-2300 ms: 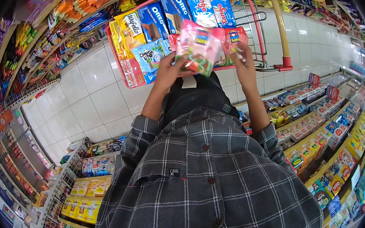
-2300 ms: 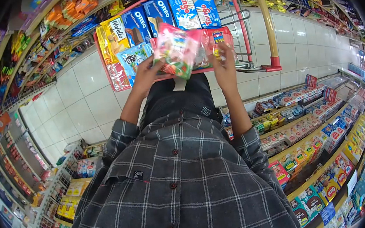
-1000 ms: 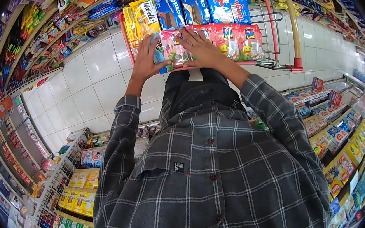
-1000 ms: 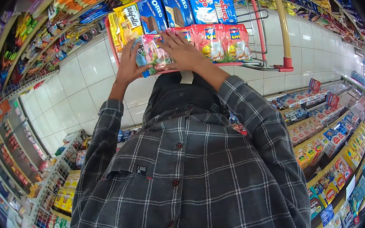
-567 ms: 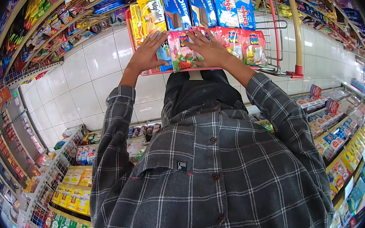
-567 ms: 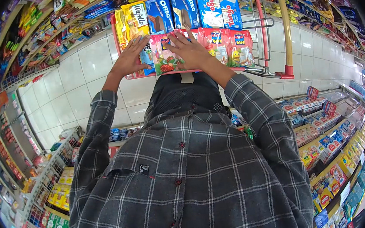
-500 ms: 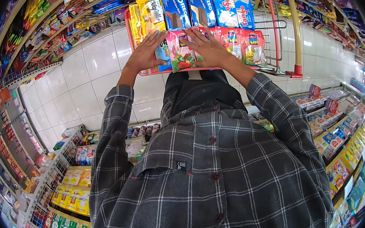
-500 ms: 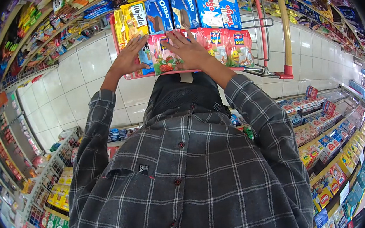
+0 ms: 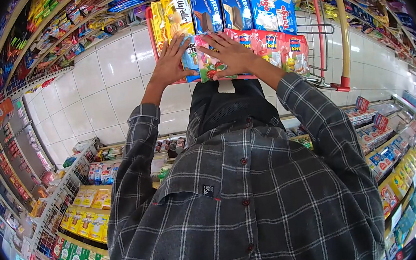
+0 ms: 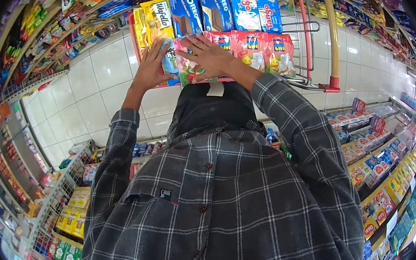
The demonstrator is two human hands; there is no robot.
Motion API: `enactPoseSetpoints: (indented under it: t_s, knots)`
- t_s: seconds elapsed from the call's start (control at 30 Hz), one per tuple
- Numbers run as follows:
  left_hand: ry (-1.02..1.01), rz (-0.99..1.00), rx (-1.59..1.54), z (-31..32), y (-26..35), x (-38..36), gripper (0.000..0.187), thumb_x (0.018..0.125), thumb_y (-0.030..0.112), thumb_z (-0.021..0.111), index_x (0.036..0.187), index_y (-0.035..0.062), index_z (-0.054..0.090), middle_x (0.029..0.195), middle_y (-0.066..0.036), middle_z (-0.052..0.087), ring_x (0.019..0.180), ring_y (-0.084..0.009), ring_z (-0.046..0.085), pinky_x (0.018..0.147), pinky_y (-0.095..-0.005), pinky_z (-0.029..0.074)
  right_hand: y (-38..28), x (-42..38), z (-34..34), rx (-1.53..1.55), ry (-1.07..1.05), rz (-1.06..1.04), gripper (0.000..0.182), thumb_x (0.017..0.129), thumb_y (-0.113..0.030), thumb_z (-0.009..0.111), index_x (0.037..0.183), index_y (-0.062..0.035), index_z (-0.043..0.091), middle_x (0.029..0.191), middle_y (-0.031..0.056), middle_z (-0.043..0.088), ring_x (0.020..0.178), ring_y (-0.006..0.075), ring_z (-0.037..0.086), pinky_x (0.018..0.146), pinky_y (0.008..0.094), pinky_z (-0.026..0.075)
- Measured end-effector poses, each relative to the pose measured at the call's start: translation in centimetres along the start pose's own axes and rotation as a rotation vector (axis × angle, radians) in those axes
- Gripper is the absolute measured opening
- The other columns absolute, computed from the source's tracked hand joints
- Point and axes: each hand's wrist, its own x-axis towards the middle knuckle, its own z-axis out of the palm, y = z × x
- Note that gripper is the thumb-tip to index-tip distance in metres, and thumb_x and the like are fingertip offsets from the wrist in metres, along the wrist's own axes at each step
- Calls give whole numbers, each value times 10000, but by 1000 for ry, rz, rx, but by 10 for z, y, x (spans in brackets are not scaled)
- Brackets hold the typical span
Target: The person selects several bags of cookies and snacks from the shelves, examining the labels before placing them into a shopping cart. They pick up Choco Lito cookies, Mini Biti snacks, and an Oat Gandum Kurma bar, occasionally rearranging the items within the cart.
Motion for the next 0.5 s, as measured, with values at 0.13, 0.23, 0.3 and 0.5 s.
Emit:
enactPoseSetpoints:
  t_s: [0.13, 0.23, 0.3, 0.5]
  knots:
    - [-14, 12, -42, -3, -1, 1, 1124, 652, 613, 772, 1533, 150, 249, 1586, -92, 243, 1480, -279, 179, 1203, -494, 143, 8, 7, -8, -35, -54, -20, 1059, 747, -652, 675, 1549, -167, 183, 1586, 194, 177, 1482, 347, 129, 1207, 503, 107]
    - [-29, 30, -80, -8, 0, 3, 1130, 650, 588, 780, 1537, 141, 241, 1594, -100, 228, 1484, -285, 166, 1202, -502, 124, 9, 9, -11, -4, -57, -24, 1077, 736, -629, 695, 1549, -151, 176, 1591, 191, 164, 1485, 335, 123, 1210, 500, 84]
    - [-48, 46, -95, -7, 0, 4, 1129, 651, 568, 786, 1539, 136, 239, 1598, -101, 218, 1486, -290, 160, 1200, -507, 115, 9, 7, -12, 8, -70, -38, 1087, 729, -622, 704, 1549, -146, 173, 1592, 190, 162, 1486, 330, 123, 1211, 501, 76]
    - [-63, 35, -43, -8, 3, 6, 1174, 628, 590, 786, 1541, 118, 218, 1596, -103, 224, 1484, -259, 173, 1211, -481, 113, 13, 9, -22, 34, -112, -39, 1085, 727, -601, 709, 1552, -147, 171, 1602, 193, 121, 1489, 332, 107, 1197, 552, 88]
